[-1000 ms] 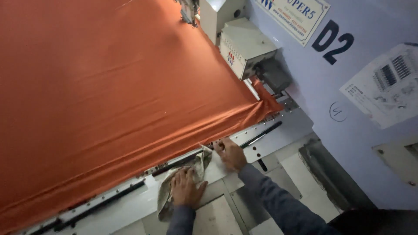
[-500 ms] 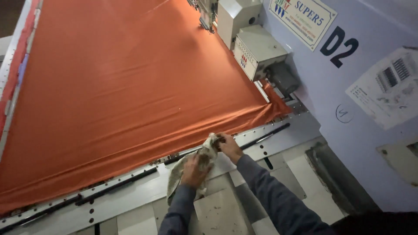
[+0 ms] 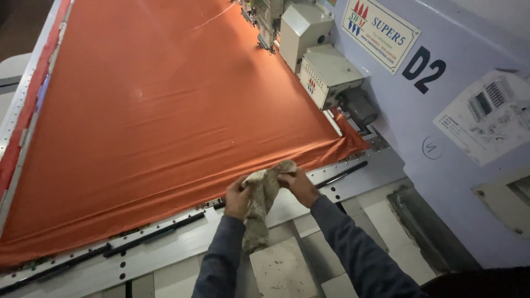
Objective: Preparing an embroidery machine by smoothing the base fabric and securing a border strip along the edge.
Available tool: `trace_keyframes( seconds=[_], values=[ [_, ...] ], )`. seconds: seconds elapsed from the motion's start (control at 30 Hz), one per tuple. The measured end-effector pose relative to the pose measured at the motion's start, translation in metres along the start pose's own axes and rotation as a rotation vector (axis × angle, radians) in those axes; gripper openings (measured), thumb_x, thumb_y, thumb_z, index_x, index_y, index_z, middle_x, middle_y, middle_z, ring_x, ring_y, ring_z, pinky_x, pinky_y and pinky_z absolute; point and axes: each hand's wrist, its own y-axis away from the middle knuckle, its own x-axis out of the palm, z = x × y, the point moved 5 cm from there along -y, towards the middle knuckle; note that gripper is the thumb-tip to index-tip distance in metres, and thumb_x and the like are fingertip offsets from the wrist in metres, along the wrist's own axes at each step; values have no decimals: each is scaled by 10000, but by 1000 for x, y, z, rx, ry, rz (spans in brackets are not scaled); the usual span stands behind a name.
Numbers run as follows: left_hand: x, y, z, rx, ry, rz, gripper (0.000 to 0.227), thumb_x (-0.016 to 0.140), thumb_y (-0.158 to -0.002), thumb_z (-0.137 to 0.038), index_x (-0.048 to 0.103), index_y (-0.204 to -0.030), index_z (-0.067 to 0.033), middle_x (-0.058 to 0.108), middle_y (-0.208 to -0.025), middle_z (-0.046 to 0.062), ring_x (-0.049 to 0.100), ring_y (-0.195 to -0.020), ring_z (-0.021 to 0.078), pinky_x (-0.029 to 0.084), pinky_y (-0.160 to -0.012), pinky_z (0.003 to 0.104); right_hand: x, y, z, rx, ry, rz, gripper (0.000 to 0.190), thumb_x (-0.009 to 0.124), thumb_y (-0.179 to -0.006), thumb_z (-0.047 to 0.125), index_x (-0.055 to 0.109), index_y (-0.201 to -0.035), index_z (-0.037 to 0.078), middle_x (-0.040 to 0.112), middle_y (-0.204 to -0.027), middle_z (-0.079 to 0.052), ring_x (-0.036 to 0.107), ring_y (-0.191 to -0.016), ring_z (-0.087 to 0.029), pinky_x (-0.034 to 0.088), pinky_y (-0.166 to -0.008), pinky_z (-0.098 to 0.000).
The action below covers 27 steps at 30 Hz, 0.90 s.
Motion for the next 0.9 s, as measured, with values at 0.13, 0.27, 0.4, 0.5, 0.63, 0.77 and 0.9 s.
trace_keyframes(
  seconds=[0.13, 0.27, 0.4, 0.5, 0.63, 0.77, 0.9],
  values=[
    [-14, -6, -20, -48, 199, 32, 217, 728, -910, -157, 794, -1112, -117, 753, -961, 148, 711, -948, 279, 577, -894, 490, -40, -36, -58, 102, -223, -45, 359, 636, -960, -24, 653, -1315, 27, 693, -1204, -198, 694, -1046, -357, 588, -923, -523],
    [-21, -1, -47, -122, 158, 3, 248, 723, -913, -270, 758, -1144, -187, 727, -1075, 107, 665, -1045, 273, 542, -911, 476, -20, -15, -37, 155, -457, -141, 336, 625, -957, -20, 641, -1286, 41, 716, -1150, -109, 715, -986, -210, 605, -839, -305],
    [-37, -2, -36, -140, 210, -51, 182, 739, -933, -218, 755, -1091, -129, 715, -1009, 138, 676, -992, 288, 548, -910, 471, -23, -16, -14, 113, -193, -127, 389, 694, -945, 27, 638, -1329, 58, 732, -1203, -162, 720, -1063, -331, 614, -936, -491],
    [-46, 7, -51, -87, 86, -141, 161, 685, -946, -165, 751, -1083, -113, 704, -957, 147, 653, -922, 236, 580, -818, 427, -31, -24, -18, 97, -161, -94, 332, 695, -928, 7, 670, -1254, 67, 722, -1081, -149, 714, -940, -307, 630, -820, -473],
    [-72, 2, -22, -230, 42, -263, 160, 600, -1023, -238, 711, -1132, -203, 716, -1008, 96, 638, -792, 221, 575, -653, 336, -39, -30, -11, 85, -62, -75, 314, 643, -946, 6, 649, -1249, 90, 682, -1048, -49, 689, -927, -197, 618, -817, -345],
    [-105, 11, -10, -125, -28, -433, 246, 643, -1016, -160, 664, -1258, -117, 691, -1160, 199, 660, -1111, 328, 555, -951, 492, -41, -25, -3, 105, -34, -100, 271, 567, -994, 50, 659, -1246, 88, 681, -991, -37, 681, -876, -184, 600, -778, -326],
    [-146, 35, -14, -101, -369, -715, 387, 731, -916, -161, 616, -1284, -202, 700, -1129, 116, 684, -1100, 335, 544, -961, 438, -52, -45, -25, 131, -60, -71, 235, 519, -1041, 70, 671, -1221, 73, 723, -1042, -133, 709, -936, -275, 599, -827, -412]
  ],
)
